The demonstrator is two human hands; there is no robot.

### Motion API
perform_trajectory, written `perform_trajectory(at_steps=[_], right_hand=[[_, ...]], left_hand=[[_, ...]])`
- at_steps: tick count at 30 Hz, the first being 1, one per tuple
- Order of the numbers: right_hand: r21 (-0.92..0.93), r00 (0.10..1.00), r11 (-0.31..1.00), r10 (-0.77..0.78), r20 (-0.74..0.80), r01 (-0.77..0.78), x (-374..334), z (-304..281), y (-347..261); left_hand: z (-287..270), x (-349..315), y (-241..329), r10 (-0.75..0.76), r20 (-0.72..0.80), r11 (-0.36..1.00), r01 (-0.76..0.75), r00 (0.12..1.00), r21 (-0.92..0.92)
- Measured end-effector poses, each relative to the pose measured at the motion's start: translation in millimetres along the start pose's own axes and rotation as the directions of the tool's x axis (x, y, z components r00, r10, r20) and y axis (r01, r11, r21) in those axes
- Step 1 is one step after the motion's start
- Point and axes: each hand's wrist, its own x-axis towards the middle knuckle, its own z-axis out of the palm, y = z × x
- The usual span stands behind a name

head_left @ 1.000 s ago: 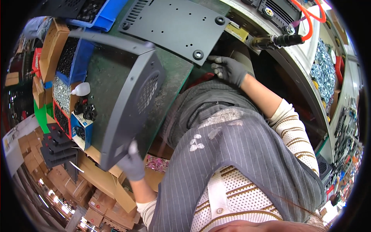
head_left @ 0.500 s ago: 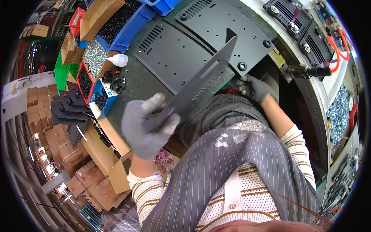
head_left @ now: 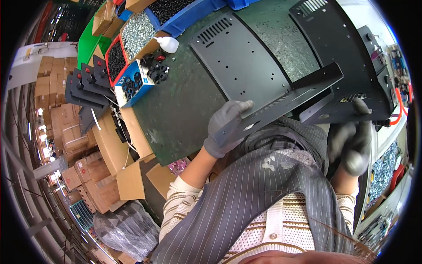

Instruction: The recorder assembles an electronic device housing by attaching components, using a power screwdriver, and applying adhesive.

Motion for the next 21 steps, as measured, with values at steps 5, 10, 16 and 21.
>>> perform_trajectory(at_steps=[5, 10, 16, 21], right_hand=[[-0.695, 0.94, 0.719, -0.244, -0.24, 0.009, 19.6, -18.7, -34.2], [-0.57, 0.913, 0.815, -0.307, -0.268, 0.106, 30.7, -55.7, -49.5], [-0.414, 0.949, 0.902, -0.228, -0.219, 0.122, 75.9, -38.8, -0.9], [-0.445, 0.944, 0.883, -0.262, -0.199, 0.152, 76.2, -48.8, -6.6]], left_hand=[[-4.9, 1.2, -7.2, 0.049, 0.047, 0.99, -0.042, 0.998, -0.131], [-7.4, -10.9, -10.8, 0.006, 0.09, 0.992, 0.005, 0.996, -0.127], [-1.4, 0.4, -8.0, 0.069, 0.12, 0.99, -0.053, 0.99, -0.132], [-31.3, 23.1, -2.3, 0.092, 0.2, 0.977, -0.049, 0.975, -0.208]])
